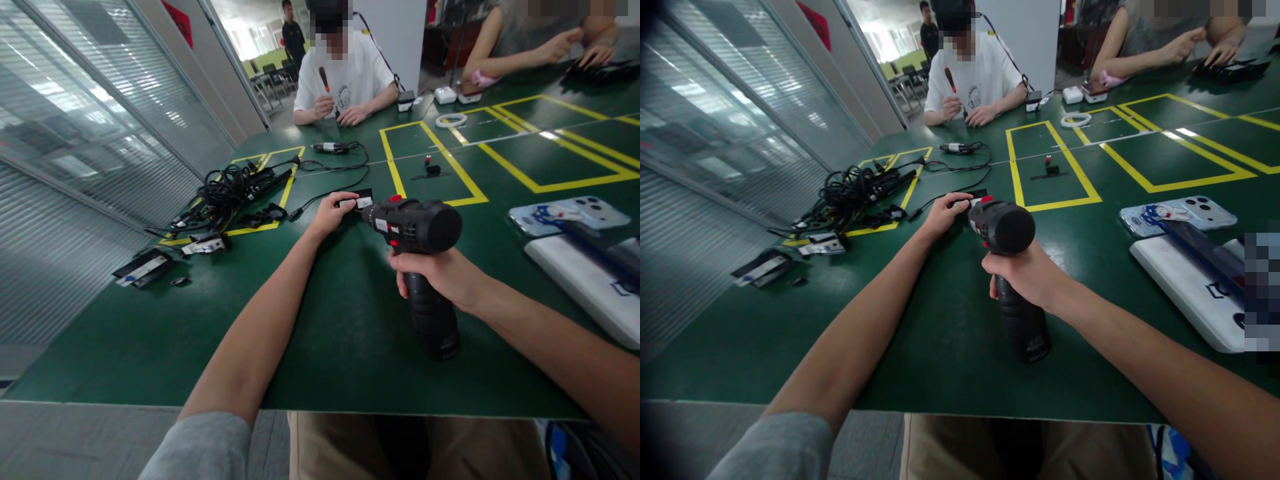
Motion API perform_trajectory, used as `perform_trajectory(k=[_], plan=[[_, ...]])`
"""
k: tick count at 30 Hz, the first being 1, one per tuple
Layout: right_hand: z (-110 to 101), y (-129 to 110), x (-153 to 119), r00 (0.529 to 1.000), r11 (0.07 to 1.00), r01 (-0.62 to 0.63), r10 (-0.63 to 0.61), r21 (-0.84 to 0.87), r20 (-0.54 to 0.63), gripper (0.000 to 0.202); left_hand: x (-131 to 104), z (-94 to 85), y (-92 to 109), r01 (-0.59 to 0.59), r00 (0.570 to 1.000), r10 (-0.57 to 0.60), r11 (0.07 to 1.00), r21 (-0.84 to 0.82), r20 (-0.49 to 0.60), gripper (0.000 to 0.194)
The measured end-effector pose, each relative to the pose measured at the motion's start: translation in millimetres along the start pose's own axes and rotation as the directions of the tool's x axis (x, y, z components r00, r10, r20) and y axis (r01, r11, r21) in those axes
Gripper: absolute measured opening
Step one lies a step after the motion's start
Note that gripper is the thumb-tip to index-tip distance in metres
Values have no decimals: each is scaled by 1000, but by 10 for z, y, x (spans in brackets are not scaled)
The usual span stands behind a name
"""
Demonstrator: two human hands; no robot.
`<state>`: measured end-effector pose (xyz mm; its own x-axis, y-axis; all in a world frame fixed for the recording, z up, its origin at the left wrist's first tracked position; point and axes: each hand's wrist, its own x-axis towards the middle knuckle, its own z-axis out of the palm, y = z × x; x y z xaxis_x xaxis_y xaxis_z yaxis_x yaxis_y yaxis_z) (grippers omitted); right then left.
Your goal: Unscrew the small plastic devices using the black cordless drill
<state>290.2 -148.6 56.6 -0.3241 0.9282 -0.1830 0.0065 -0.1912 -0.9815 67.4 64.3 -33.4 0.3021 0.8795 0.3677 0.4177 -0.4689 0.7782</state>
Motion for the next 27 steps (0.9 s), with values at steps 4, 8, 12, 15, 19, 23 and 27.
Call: perform_trajectory(k=[4,8,12,15,19,23,27], plan=[[-10,11,15,1000,1000,4,-4,9,11,7,-6,6,27,1,1000,-1,1000,1,-13,35],[-19,15,14,1000,1000,-5,5,-6,19,7,-13,11,73,30,999,-30,1000,1,-16,33],[-20,11,0,1000,1000,-9,9,-8,16,11,-14,13,81,43,999,-43,999,-6,-14,33],[-19,10,-5,1000,1000,-8,8,-7,11,12,-12,13,71,53,999,-53,999,-14,-13,33],[-24,15,-7,1000,1000,-10,10,-6,13,11,-18,9,79,53,999,-53,999,-5,-5,34],[-25,9,-7,1000,1000,-2,2,-8,23,11,-32,5,106,51,999,-51,999,-7,-5,34],[-10,-19,-9,1000,1000,-3,3,6,24,11,-29,4,109,50,999,-50,999,-11,-4,33]])
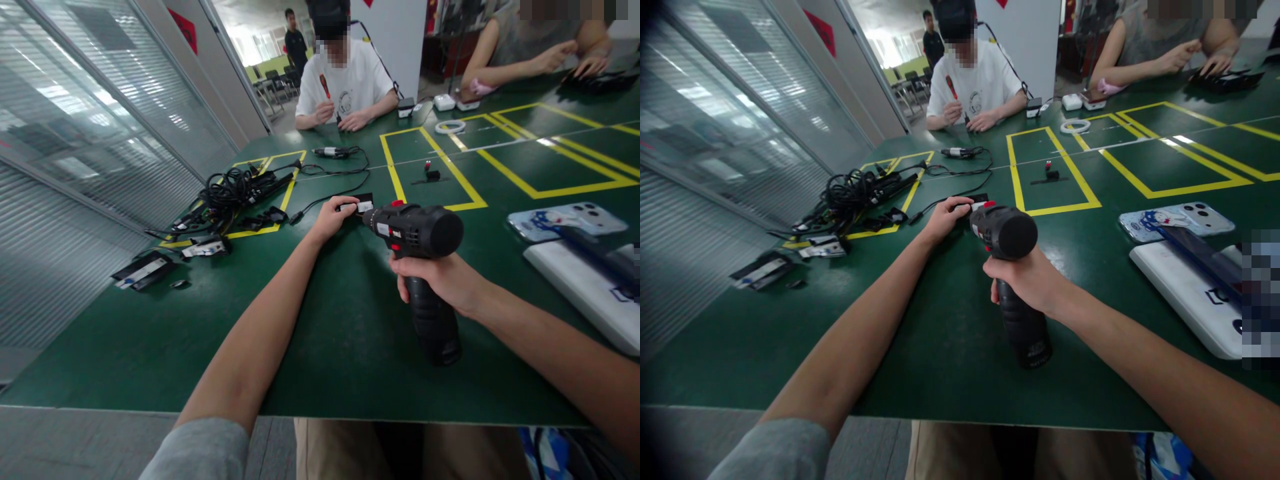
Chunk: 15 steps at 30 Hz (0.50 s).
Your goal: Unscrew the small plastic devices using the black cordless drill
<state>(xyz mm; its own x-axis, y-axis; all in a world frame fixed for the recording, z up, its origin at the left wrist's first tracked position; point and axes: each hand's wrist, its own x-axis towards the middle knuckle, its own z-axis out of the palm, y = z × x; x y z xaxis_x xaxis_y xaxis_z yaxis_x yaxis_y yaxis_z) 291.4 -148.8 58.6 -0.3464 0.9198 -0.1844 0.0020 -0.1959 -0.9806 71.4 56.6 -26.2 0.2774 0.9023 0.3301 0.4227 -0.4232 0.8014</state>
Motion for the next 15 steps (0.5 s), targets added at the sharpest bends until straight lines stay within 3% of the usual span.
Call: perform_trajectory(k=[15], plan=[[-6,11,8,1000,1000,-1,1,-2,9,15,14,4,-43,-4,1000,3,1000,18,10,33]])
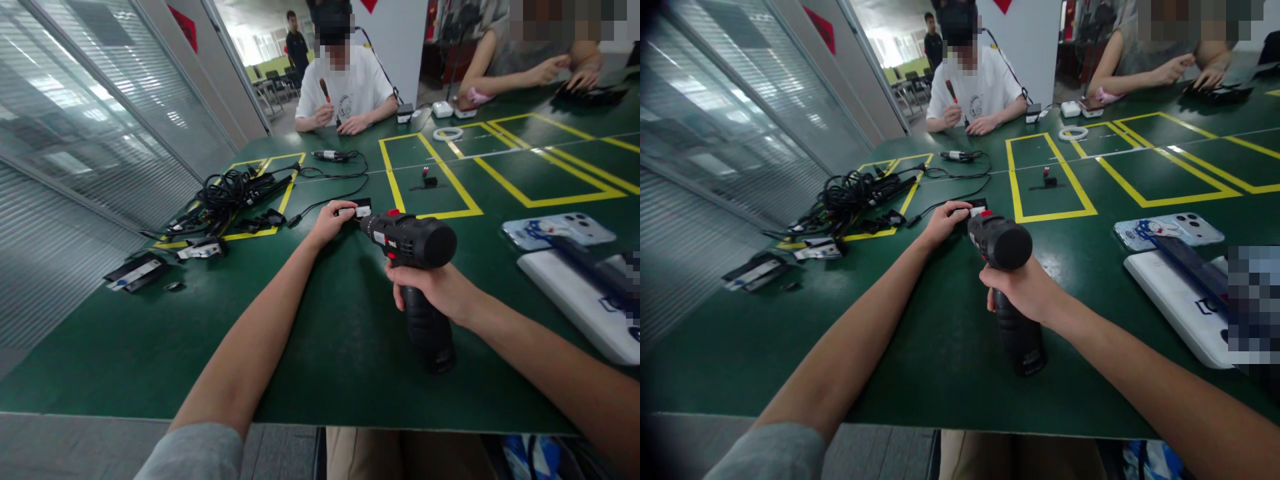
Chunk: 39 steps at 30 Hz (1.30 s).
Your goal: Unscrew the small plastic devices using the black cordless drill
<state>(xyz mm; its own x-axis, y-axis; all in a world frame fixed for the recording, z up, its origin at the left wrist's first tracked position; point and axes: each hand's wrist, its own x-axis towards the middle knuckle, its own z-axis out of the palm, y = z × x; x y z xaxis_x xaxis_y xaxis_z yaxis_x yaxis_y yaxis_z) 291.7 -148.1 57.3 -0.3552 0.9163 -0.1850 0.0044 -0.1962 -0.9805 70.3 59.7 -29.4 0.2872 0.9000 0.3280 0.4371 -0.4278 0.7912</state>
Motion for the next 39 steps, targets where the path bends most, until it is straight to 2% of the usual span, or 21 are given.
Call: perform_trajectory(k=[14,29,35,39], plan=[[-8,-10,0,1000,1000,-10,10,-12,4,15,-6,4,-14,-19,1000,20,1000,3,-11,33],[-3,10,3,1000,999,-26,26,-28,-7,14,15,22,-20,27,999,-28,999,-35,-30,31],[-7,12,-2,999,999,-47,46,-13,-24,15,3,21,-21,3,999,-4,1000,-28,-32,30],[-24,33,-6,999,999,-33,33,10,6,16,-10,18,-9,0,1000,-1,1000,-27,-26,31]])
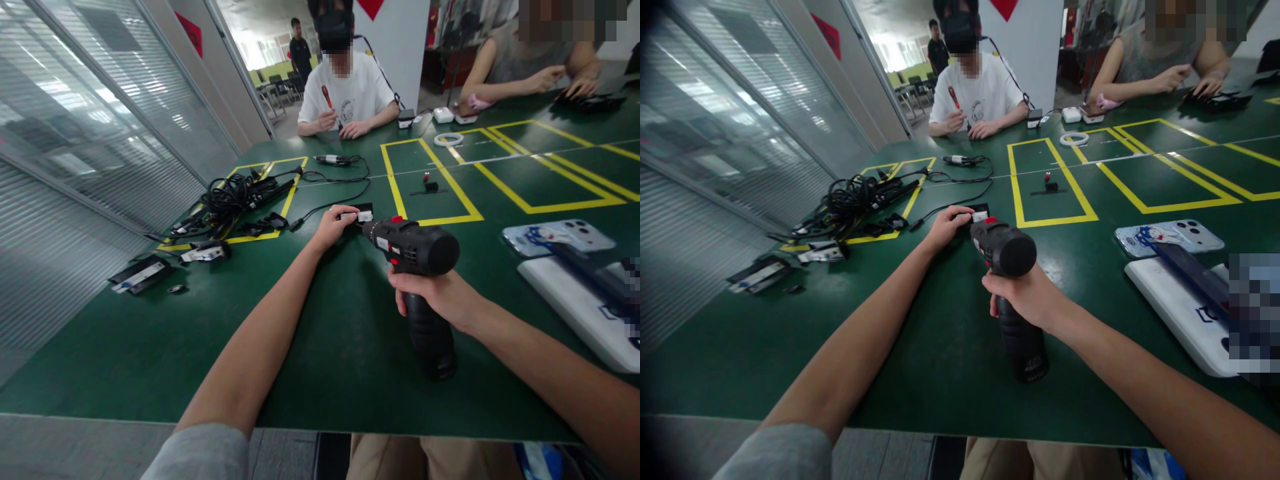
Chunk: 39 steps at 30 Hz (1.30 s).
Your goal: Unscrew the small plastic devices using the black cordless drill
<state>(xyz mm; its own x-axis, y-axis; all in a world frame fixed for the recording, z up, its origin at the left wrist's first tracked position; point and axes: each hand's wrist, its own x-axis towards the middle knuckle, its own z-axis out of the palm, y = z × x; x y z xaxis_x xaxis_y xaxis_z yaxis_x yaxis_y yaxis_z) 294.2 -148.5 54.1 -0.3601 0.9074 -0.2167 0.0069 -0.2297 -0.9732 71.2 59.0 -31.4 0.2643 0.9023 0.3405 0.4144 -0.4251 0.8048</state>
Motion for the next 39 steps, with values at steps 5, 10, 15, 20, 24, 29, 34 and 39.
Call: perform_trajectory(k=[5,10,15,20,24,29,34,39], plan=[[-8,-6,4,1000,999,6,-6,-41,22,18,-3,4,3,1,1000,-1,1000,4,0,32],[-11,-17,-2,1000,999,-26,26,-45,8,17,-4,7,21,0,1000,0,1000,9,-2,31],[-24,8,-5,1000,999,-18,18,-30,5,18,-4,2,41,-8,1000,8,1000,17,-3,30],[-15,24,6,1000,1000,-1,1,-1,6,17,-6,0,29,-7,1000,7,1000,29,1,31],[-6,21,14,1000,1000,8,-8,-21,-14,16,-2,1,1,-17,1000,18,999,38,-9,31],[12,1,18,999,999,32,-32,-2,-26,17,1,-1,-20,-21,1000,20,999,36,3,33],[1,7,18,999,999,33,-33,-5,-5,16,3,-4,-9,-9,1000,9,1000,22,2,31],[-27,29,21,1000,1000,24,-24,-17,7,16,3,-5,-11,-6,1000,6,1000,16,3,31]])
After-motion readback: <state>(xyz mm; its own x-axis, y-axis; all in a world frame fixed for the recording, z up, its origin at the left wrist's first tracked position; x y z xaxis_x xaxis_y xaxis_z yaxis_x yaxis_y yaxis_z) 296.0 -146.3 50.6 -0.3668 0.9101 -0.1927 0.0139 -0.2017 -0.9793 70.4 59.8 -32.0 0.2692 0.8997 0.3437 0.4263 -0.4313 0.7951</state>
